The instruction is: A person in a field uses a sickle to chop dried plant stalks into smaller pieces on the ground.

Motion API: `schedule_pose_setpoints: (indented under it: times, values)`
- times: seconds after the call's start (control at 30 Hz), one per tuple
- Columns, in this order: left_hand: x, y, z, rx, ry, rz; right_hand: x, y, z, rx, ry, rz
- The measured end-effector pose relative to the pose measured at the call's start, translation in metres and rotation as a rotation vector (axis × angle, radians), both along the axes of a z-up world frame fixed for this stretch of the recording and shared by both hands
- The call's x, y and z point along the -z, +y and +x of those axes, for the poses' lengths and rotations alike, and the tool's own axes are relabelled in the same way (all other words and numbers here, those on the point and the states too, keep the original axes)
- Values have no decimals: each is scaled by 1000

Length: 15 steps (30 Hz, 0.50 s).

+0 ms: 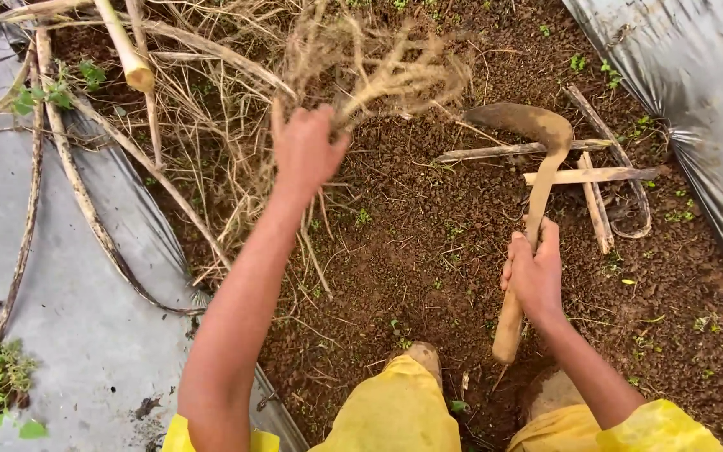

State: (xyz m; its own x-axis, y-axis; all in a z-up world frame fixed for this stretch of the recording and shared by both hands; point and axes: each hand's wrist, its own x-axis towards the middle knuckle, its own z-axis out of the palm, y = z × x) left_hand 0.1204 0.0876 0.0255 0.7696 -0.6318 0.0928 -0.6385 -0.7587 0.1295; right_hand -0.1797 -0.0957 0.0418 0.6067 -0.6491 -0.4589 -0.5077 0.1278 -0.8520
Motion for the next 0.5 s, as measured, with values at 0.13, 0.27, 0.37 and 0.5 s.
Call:
schedule_pose_setpoints:
  times: [0.13,0.27,0.37,0.5]
  values:
    - [15,27,41,-70,-65,-58,1,0,-4,-3,-44,-48]
    - [-2,17,29,-98,3,-42,-3,6,-9,-55,-87,-44]
    - [-10,4,13,-62,193,-9,-10,11,-8,-170,-43,114]
    - [-8,1,5,-38,457,37,-7,15,-17,-365,137,469]
